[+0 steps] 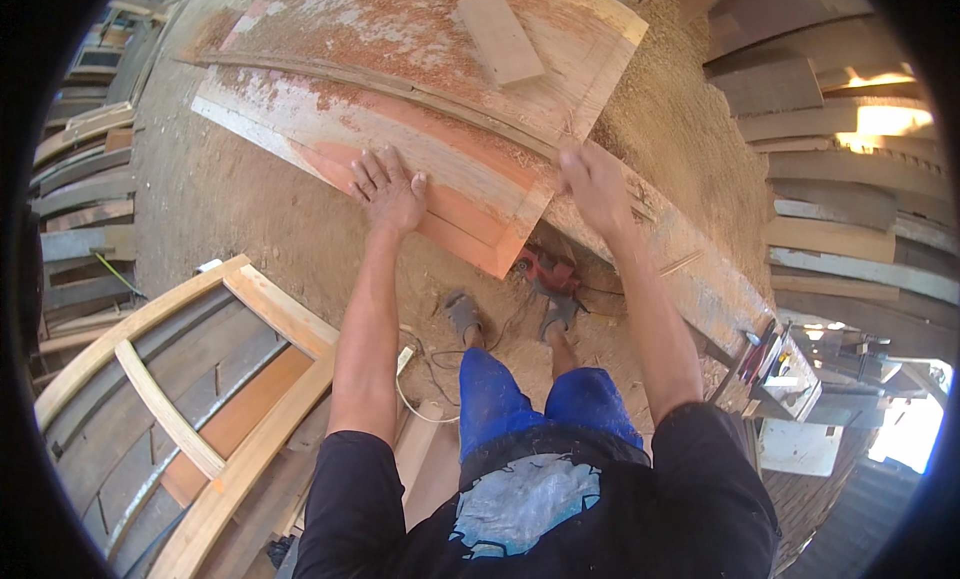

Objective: The person uses a belt sander to smooth the surface of a wooden board, moving the sander back and forth across different sections of the wood.

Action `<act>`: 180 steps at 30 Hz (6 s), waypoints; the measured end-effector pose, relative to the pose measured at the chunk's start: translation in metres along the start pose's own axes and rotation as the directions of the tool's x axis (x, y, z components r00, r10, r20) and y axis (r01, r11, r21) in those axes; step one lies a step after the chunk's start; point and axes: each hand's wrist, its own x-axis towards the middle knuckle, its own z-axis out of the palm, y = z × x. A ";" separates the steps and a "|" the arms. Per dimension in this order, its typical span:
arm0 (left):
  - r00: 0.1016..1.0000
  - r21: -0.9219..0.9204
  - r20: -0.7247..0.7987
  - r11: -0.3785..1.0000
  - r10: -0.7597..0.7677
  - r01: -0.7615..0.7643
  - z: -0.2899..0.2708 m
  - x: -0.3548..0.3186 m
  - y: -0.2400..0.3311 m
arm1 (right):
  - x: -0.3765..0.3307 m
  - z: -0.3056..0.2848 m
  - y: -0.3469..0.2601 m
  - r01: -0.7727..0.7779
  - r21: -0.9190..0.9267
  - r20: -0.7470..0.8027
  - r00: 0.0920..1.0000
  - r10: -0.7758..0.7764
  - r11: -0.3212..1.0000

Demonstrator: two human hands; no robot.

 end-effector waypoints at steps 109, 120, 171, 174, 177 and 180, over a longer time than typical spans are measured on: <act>0.925 0.139 -0.289 0.967 0.247 -0.214 0.031 0.031 0.076 | -0.195 0.107 0.278 -0.148 -0.472 0.432 0.821 0.374 0.869; 0.929 0.033 -0.292 0.973 0.228 -0.229 0.024 0.025 0.096 | -0.190 0.103 0.166 -0.408 -0.264 0.462 0.742 0.486 0.874; 0.871 -0.972 0.051 0.175 -0.488 0.155 0.090 -0.288 0.118 | -0.150 0.024 0.014 0.112 -0.026 0.640 0.766 -0.069 0.993; 0.868 -0.958 0.012 0.242 -0.496 0.151 0.085 -0.279 0.110 | -0.144 0.031 0.006 0.121 -0.031 0.632 0.772 -0.074 0.992; 0.881 -0.974 0.066 0.160 -0.469 0.158 0.080 -0.271 0.103 | -0.138 0.039 -0.003 0.094 -0.027 0.636 0.770 -0.056 0.995; 0.888 -0.996 0.064 0.031 -0.455 0.088 0.072 -0.260 0.095 | -0.129 0.051 -0.008 0.113 -0.023 0.633 0.771 -0.074 0.993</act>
